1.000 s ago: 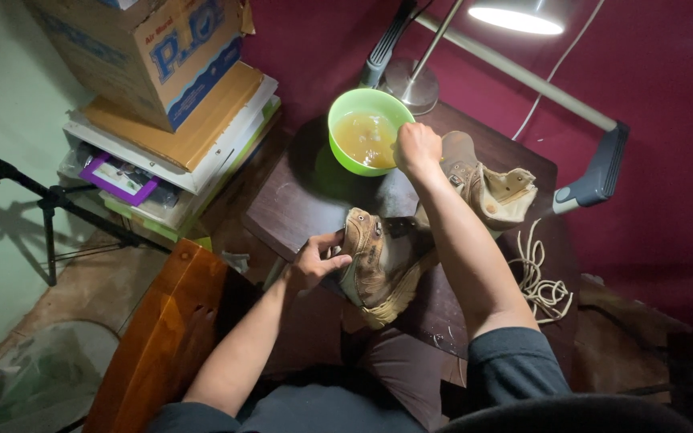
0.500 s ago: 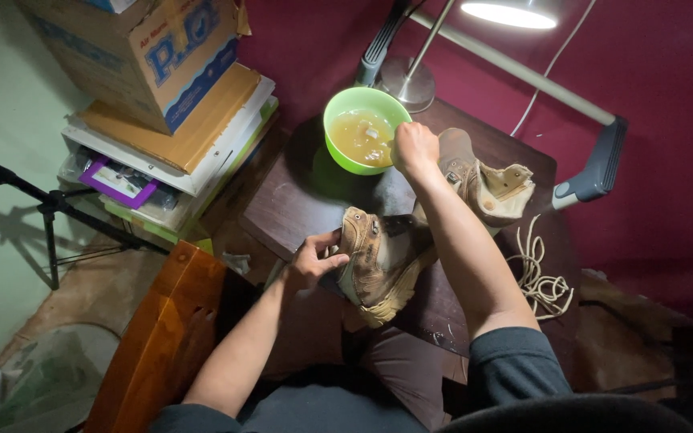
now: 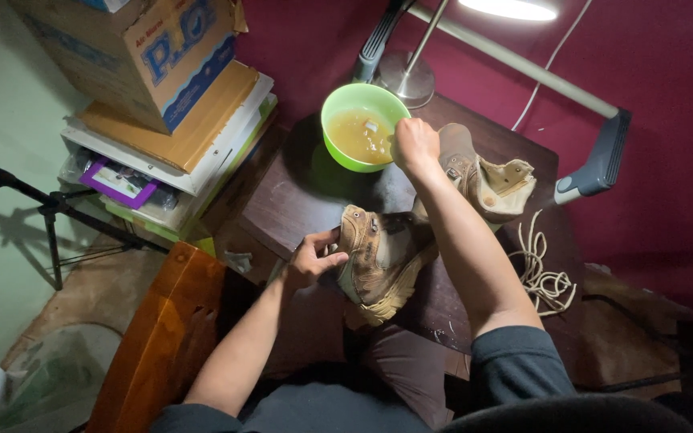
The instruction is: The person cleans a brown hiking boot by scrubbing it with a toothbrush dipped in a liquid solution from a green bowl. They repeatedly dip the brush into the bowl and scrub various parts of the boot, including the toe, sides, and laces.
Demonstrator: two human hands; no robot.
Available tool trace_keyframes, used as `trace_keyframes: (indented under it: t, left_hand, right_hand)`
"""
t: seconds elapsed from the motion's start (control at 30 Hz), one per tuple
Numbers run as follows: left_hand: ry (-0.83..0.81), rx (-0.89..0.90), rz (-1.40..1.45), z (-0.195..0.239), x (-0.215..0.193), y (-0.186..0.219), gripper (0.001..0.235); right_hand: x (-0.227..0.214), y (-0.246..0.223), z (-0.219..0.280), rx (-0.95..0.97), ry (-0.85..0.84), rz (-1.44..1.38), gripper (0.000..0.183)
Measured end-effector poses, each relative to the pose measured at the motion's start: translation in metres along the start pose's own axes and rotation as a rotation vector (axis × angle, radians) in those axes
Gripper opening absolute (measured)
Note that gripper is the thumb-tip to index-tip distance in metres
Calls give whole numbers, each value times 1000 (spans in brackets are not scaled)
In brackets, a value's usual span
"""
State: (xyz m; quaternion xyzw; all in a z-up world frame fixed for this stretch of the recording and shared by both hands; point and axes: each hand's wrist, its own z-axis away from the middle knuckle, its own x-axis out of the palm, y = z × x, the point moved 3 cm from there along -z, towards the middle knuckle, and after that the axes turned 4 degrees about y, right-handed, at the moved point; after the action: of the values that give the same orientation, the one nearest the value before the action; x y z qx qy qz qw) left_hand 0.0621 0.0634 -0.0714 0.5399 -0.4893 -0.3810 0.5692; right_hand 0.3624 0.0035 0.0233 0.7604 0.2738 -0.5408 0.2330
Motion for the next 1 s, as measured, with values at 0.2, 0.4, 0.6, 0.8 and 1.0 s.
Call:
trace_keyframes:
  t: [0.2,0.4,0.6,0.8,1.0]
  left_hand:
    - [-2,-12,-45,-3,-2,2,52]
    - [-1,-25,-79,-3,-7,-5,52]
    - [-2,-19,-28,-8,-3,-4,59]
    - [-4,-20,31,-6,-6,-9,57]
    - [-9,-2,43,-4,-3,2,59]
  right_hand:
    - [-10,6,5,6,-6,38,17]
    - [-24,11,18,26,-38,-13,19]
    - [-26,20,28,68,25,-178,12]
    - [-22,18,34,-109,302,360,17]
    - [-19,22,49,-223,421,427,14]
